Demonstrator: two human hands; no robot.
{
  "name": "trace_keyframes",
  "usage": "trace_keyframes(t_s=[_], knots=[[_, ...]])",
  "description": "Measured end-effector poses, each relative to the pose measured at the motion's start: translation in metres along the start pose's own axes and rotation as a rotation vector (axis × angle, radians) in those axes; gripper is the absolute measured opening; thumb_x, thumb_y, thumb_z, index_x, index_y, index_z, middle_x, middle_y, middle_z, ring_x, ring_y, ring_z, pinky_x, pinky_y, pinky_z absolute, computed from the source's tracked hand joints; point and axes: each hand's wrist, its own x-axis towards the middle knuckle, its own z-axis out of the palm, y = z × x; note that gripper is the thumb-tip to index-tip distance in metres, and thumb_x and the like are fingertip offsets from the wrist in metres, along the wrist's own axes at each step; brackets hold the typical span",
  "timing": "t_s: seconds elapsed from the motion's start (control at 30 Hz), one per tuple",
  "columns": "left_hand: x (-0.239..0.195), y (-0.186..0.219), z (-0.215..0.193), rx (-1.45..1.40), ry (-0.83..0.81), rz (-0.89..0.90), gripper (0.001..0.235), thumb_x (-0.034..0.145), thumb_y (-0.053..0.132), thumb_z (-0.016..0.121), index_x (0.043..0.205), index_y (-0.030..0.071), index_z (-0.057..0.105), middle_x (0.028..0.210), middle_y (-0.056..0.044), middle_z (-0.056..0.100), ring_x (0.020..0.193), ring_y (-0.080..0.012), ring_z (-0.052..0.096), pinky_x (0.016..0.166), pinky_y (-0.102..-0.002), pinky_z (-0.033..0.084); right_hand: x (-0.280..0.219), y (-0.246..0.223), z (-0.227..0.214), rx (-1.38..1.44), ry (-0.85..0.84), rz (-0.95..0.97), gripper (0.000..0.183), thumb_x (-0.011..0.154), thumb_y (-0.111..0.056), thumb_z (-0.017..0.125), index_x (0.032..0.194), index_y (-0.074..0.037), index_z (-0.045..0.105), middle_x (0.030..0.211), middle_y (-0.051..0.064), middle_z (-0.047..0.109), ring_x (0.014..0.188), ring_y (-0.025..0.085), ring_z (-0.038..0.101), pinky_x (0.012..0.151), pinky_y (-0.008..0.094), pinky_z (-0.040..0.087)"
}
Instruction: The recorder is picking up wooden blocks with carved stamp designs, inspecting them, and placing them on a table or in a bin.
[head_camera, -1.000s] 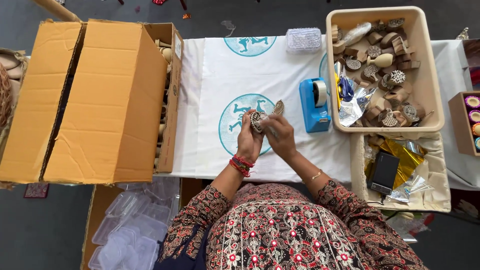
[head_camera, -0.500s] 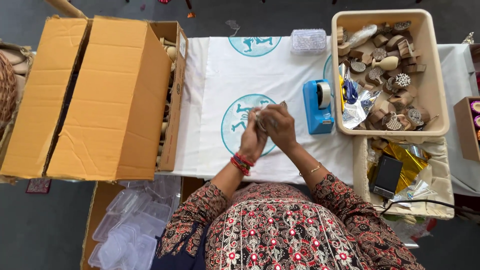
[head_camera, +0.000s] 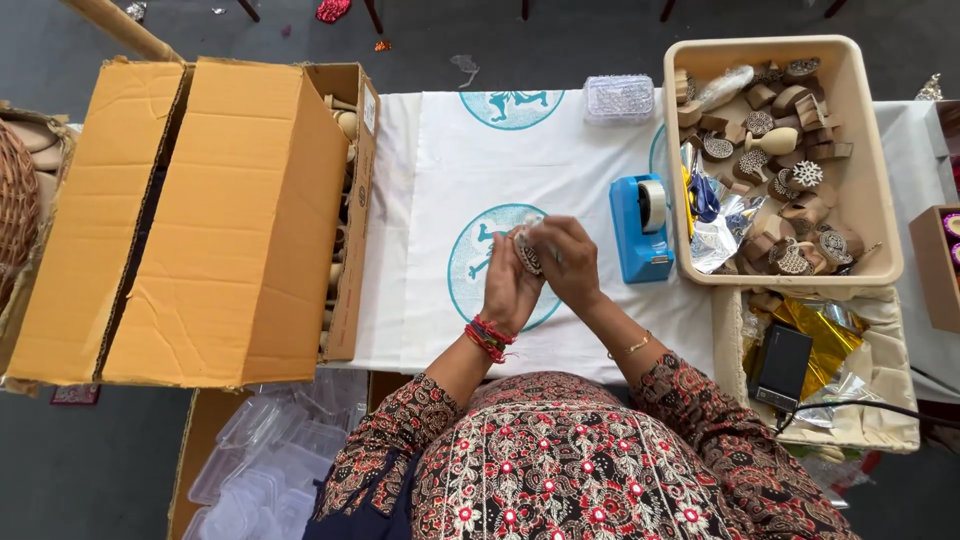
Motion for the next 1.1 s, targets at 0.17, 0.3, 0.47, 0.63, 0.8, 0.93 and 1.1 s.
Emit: trace_keyframes(t_s=[0.17, 0.3, 0.47, 0.63, 0.8, 0.93, 1.1], knots=[[0.005, 0.013, -0.005, 0.023, -0.014, 0.033, 0.062, 0.105, 0.066, 0.036, 0.132, 0.012, 0.048, 0.117, -0.009, 0.060, 0.106, -0.0187, 0.061, 0.096, -0.035, 0.054, -0.008, 0.018, -0.009, -0.024, -0.061, -0.101, 0.016, 0.090, -0.004, 0.075, 0.105, -0.007, 0.073, 0.109, 0.012, 0.068, 0.100, 0.027, 0.070, 0.082, 0.037, 0.058], [0.010, 0.002, -0.018, 0.200, 0.028, -0.029, 0.053, 0.100, 0.058, 0.051, 0.128, 0.014, 0.048, 0.117, -0.005, 0.059, 0.106, -0.0167, 0.060, 0.091, -0.034, 0.053, 0.006, 0.031, -0.011, -0.032, -0.028, 0.070, 0.011, 0.093, -0.006, 0.073, 0.104, -0.008, 0.072, 0.106, 0.010, 0.070, 0.099, 0.028, 0.072, 0.082, 0.036, 0.059], [0.015, -0.043, -0.152, 0.675, 0.108, -0.242, 0.044, 0.098, 0.043, 0.064, 0.127, 0.012, 0.054, 0.112, -0.005, 0.061, 0.103, -0.0151, 0.061, 0.087, -0.031, 0.052, -0.065, 0.106, 0.007, -0.032, -0.365, 0.276, 0.014, 0.086, -0.014, 0.078, 0.099, -0.008, 0.074, 0.097, 0.013, 0.073, 0.092, 0.032, 0.071, 0.081, 0.041, 0.056], [-0.041, -0.063, -0.254, 1.067, 0.111, -0.440, 0.040, 0.099, 0.038, 0.066, 0.123, 0.007, 0.059, 0.105, -0.006, 0.067, 0.095, -0.0168, 0.066, 0.081, -0.030, 0.053, -0.148, 0.132, -0.016, -0.085, -0.871, 0.346, 0.018, 0.078, -0.023, 0.081, 0.095, -0.015, 0.080, 0.098, 0.008, 0.077, 0.090, 0.029, 0.073, 0.083, 0.039, 0.056], [-0.095, -0.050, -0.291, 0.913, 0.052, -0.594, 0.041, 0.101, 0.038, 0.066, 0.126, 0.006, 0.063, 0.107, -0.007, 0.069, 0.101, -0.0195, 0.063, 0.088, -0.033, 0.052, -0.154, 0.104, -0.043, -0.041, -1.299, 0.525, 0.020, 0.074, -0.020, 0.080, 0.093, -0.017, 0.083, 0.094, 0.005, 0.079, 0.088, 0.025, 0.074, 0.082, 0.036, 0.057], [-0.070, -0.035, -0.285, 1.083, -0.042, -0.599, 0.054, 0.107, 0.052, 0.055, 0.129, 0.004, 0.066, 0.125, -0.005, 0.063, 0.117, -0.0173, 0.056, 0.098, -0.035, 0.044, -0.141, 0.136, -0.028, -0.064, -1.437, 0.444, 0.021, 0.074, -0.019, 0.078, 0.095, -0.015, 0.082, 0.093, 0.006, 0.079, 0.087, 0.024, 0.074, 0.081, 0.035, 0.056], [-0.011, 0.005, -0.147, 0.682, 0.192, -0.361, 0.080, 0.097, 0.078, 0.036, 0.138, 0.011, 0.053, 0.124, -0.014, 0.063, 0.110, -0.0250, 0.064, 0.095, -0.043, 0.052, -0.032, 0.057, -0.018, 0.089, -0.416, 0.218, 0.025, 0.088, -0.013, 0.077, 0.112, -0.009, 0.075, 0.105, 0.012, 0.070, 0.095, 0.027, 0.071, 0.080, 0.037, 0.058]])
